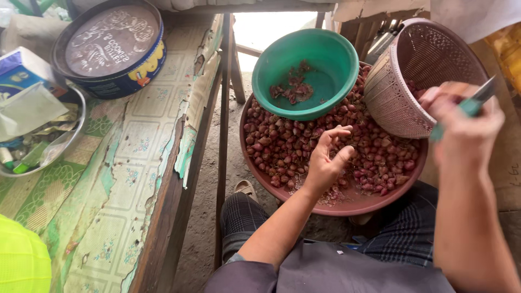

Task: The person sits at a low work table with a large tray of unpeeled shallots in their lap. They peel the outer skin off each shallot by hand, occasionally trimming with a small knife, drop the discarded peels into a green bowl, and place the peeled shallots into a plastic basket.

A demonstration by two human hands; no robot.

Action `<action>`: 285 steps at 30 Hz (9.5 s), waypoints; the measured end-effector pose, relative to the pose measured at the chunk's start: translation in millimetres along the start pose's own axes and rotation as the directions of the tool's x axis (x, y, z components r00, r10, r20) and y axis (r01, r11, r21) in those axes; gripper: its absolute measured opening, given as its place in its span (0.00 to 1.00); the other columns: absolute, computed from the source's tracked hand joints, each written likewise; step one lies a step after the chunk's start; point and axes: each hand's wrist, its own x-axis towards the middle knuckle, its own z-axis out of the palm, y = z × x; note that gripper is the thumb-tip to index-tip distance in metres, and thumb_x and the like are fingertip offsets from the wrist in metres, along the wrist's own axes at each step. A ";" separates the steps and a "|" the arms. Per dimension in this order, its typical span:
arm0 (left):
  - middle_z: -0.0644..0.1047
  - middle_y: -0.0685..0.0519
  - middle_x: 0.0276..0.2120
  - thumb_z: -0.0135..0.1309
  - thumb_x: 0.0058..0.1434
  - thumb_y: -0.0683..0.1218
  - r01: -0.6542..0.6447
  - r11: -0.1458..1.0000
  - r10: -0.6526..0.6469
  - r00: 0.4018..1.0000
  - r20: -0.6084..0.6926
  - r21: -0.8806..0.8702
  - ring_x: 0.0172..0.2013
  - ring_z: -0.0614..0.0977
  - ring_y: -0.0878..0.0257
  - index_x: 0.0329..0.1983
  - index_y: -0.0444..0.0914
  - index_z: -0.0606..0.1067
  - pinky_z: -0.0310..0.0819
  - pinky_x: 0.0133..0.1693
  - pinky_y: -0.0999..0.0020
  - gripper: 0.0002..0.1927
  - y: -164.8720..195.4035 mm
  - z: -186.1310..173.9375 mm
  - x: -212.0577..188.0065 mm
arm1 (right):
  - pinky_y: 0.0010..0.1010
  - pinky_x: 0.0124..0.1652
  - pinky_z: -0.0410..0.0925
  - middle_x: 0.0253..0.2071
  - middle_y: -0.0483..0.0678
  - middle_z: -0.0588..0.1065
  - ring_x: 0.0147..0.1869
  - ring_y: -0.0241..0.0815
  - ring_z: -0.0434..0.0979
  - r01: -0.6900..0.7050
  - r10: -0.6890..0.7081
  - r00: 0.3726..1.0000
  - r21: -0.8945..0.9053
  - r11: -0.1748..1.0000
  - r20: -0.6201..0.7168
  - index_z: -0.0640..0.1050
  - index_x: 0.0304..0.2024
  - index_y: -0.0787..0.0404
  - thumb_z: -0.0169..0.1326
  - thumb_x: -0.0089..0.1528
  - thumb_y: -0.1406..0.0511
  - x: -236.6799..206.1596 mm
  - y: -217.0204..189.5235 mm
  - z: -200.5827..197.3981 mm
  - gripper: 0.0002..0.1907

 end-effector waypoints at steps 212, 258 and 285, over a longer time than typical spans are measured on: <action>0.83 0.45 0.39 0.61 0.62 0.51 0.536 0.369 0.610 0.477 -0.633 0.759 0.41 0.84 0.53 0.46 0.38 0.78 0.76 0.47 0.59 0.14 297.1 -418.6 59.2 | 0.36 0.53 0.76 0.52 0.54 0.77 0.52 0.48 0.81 0.443 0.473 0.665 -0.815 0.374 0.578 0.73 0.69 0.53 0.69 0.46 0.71 3.2 169.7 -44.0 0.46; 0.78 0.55 0.44 0.59 0.62 0.45 -0.423 0.047 -0.224 0.879 0.422 0.905 0.47 0.82 0.58 0.47 0.44 0.75 0.76 0.46 0.58 0.10 -71.5 -95.4 -48.4 | 0.28 0.44 0.74 0.47 0.42 0.75 0.46 0.40 0.81 0.533 -0.075 0.846 -0.835 0.137 0.528 0.79 0.51 0.52 0.66 0.66 0.62 -2.6 128.0 33.0 0.13; 0.74 0.57 0.42 0.53 0.61 0.45 -0.411 0.009 -0.083 0.908 0.410 0.912 0.48 0.79 0.61 0.46 0.46 0.74 0.75 0.47 0.61 0.10 -49.7 -118.7 -31.7 | 0.31 0.43 0.74 0.46 0.42 0.75 0.44 0.42 0.81 0.518 -0.054 0.855 -0.844 0.138 0.516 0.80 0.50 0.50 0.66 0.66 0.61 11.7 143.2 44.2 0.12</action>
